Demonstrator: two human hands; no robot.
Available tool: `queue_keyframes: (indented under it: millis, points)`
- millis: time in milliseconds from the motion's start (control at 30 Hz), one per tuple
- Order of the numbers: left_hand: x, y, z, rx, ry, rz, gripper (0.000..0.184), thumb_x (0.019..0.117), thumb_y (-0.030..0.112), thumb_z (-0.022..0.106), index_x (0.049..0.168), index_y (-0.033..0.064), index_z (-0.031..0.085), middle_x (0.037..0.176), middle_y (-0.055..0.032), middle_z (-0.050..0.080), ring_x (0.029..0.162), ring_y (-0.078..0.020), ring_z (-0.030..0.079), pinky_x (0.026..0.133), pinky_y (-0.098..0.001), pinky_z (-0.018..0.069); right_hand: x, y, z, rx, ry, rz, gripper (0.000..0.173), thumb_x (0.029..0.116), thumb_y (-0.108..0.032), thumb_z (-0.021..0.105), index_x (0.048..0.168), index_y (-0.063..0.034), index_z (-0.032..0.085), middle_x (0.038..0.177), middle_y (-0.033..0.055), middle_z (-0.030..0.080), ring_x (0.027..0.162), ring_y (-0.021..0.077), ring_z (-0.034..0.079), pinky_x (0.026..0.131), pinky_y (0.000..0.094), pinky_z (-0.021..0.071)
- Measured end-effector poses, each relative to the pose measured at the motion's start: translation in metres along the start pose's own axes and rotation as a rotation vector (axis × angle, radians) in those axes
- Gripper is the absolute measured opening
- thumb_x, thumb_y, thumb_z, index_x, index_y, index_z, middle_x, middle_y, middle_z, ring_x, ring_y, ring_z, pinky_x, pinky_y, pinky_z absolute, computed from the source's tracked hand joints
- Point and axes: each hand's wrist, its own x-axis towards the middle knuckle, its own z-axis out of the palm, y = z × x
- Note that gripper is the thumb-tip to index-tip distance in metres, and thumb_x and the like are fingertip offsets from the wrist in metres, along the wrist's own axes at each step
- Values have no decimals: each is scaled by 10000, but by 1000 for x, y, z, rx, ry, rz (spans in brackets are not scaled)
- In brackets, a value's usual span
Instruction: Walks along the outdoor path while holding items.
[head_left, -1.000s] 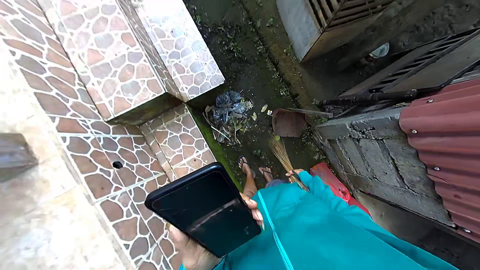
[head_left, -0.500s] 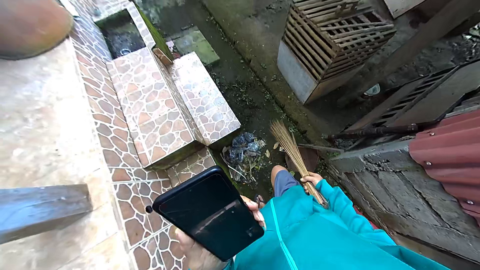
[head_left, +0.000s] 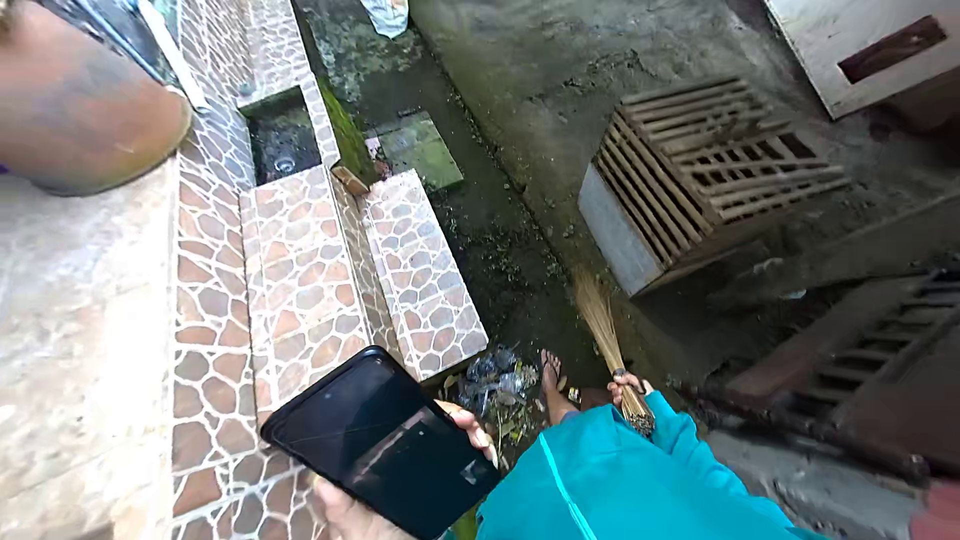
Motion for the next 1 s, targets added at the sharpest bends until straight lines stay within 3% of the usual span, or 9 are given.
queue_keyframes:
  millis: [100,167,233,300,367,467,667,900,1000]
  points:
    - [87,-8,7,-55,-37,4,915,829,837,444,1260,66,683,1139,-189,712,1004,-320,708,847,-486,583,31,-82,26,-386,86,-6,149,1042,-20,335,1131,-89,432,648,13,554,491,86,569,463,235,510]
    - [137,-13,7,-22,-70,11,897,835,827,460,1265,73,683,1149,-162,713,1015,-291,707,865,-463,583,43,-127,48,-781,188,-39,524,954,58,529,1447,-55,391,874,119,604,618,170,603,577,337,541]
    - [176,-22,7,23,-58,54,900,839,836,439,1254,78,690,1152,-159,718,1009,-276,712,852,-442,589,55,-171,68,-1111,251,-49,873,849,82,692,1599,-85,277,1146,248,640,770,281,663,701,438,570]
    - [212,-26,8,28,-51,82,884,850,822,441,1264,81,688,1170,-165,715,1034,-282,709,870,-435,587,68,-212,98,-1469,329,-46,937,823,10,774,1603,-78,261,1302,287,604,1009,370,686,882,519,569]
    - [245,-31,4,8,-42,109,899,852,821,430,1281,71,679,1180,-186,708,1051,-308,703,881,-458,582,86,-245,123,-1809,453,23,880,889,-156,758,1611,-71,263,1423,284,561,1295,417,583,1097,569,458]
    - [296,-34,-4,-16,-37,141,925,836,833,434,1294,63,663,1186,-204,701,1063,-339,695,894,-493,570,119,-287,154,-1924,497,-20,764,917,-214,719,1571,-58,356,1372,256,615,1291,413,594,1096,573,459]
    - [427,-26,-34,103,-32,196,938,819,846,440,1242,46,686,1130,-191,720,1005,-310,715,847,-462,591,208,-377,216,-1829,457,-103,813,931,-196,718,1603,-117,267,1336,250,637,1241,410,629,1066,567,481]
    - [625,8,-85,138,-50,241,923,842,847,423,1251,62,686,1124,-158,731,996,-260,722,859,-414,595,282,-508,311,-1747,513,-34,723,914,-106,727,1534,18,376,1417,284,566,1338,402,554,1128,544,435]
    - [697,27,-93,129,-61,259,949,837,854,409,1252,46,684,1126,-170,730,1005,-277,723,857,-423,597,316,-559,328,-1787,554,-3,656,899,-167,760,1459,41,488,1386,278,596,1331,400,559,1125,557,431]
